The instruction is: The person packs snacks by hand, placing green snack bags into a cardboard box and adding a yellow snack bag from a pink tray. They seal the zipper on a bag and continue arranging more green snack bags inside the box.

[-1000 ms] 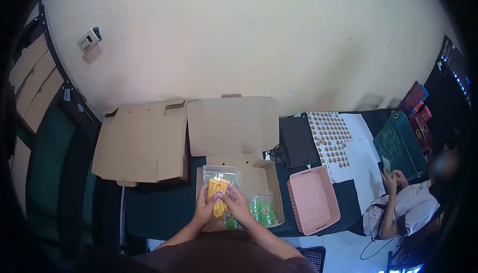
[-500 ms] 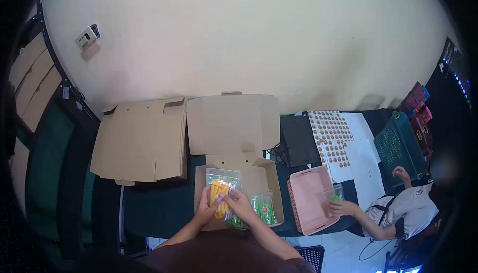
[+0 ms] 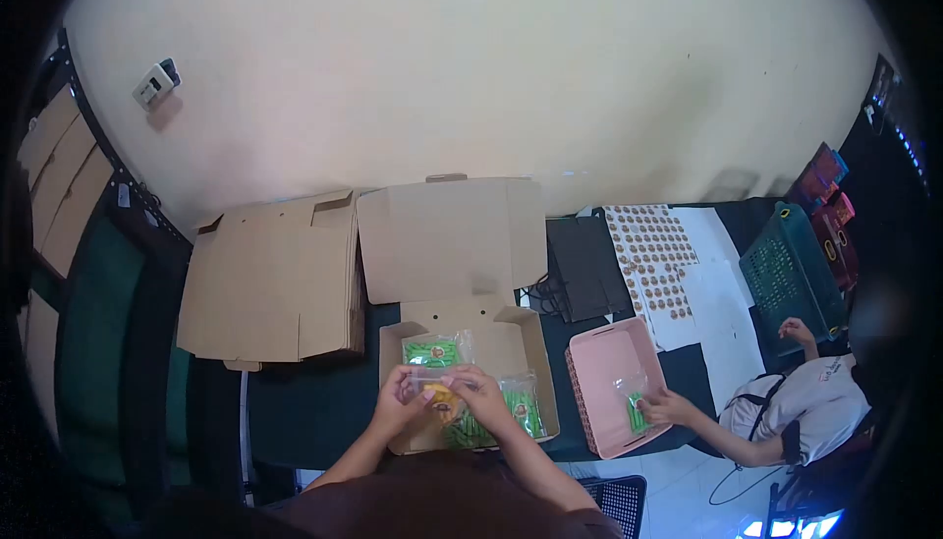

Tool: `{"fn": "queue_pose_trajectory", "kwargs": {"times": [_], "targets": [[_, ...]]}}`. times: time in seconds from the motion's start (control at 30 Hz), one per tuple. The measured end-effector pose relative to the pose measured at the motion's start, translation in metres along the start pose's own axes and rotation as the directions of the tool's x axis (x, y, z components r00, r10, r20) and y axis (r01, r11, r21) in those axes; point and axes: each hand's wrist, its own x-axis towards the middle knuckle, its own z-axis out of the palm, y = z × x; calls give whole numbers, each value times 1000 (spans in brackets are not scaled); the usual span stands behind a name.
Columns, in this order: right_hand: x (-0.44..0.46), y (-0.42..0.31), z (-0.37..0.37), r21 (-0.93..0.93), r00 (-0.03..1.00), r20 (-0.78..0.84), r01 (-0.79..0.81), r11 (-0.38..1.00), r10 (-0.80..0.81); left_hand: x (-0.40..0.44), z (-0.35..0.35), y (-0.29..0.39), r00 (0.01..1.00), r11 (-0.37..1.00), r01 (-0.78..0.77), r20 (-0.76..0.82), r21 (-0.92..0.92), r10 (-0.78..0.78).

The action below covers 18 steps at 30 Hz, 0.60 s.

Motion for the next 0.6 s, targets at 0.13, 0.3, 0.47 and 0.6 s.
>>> {"fn": "queue_pose_trajectory", "kwargs": {"times": [0.13, 0.3, 0.47, 0.6], "targets": [[-8, -7, 0, -59, 996, 66, -49, 997, 53, 6, -17, 10, 992, 983, 100, 61, 154, -110], [-14, -9, -14, -199, 996, 42, -65, 978, 75, -3, -26, 16, 964, 970, 235, 110, 60, -241], [-15, -24, -10, -46, 993, 92, -64, 997, 68, 0, -35, 20, 958, 976, 209, 185, 61, -217], [-14, -16, -11, -116, 999, 27, -23, 993, 27, -2, -19, 35, 998, 994, 35, -49, 108, -30]]}}
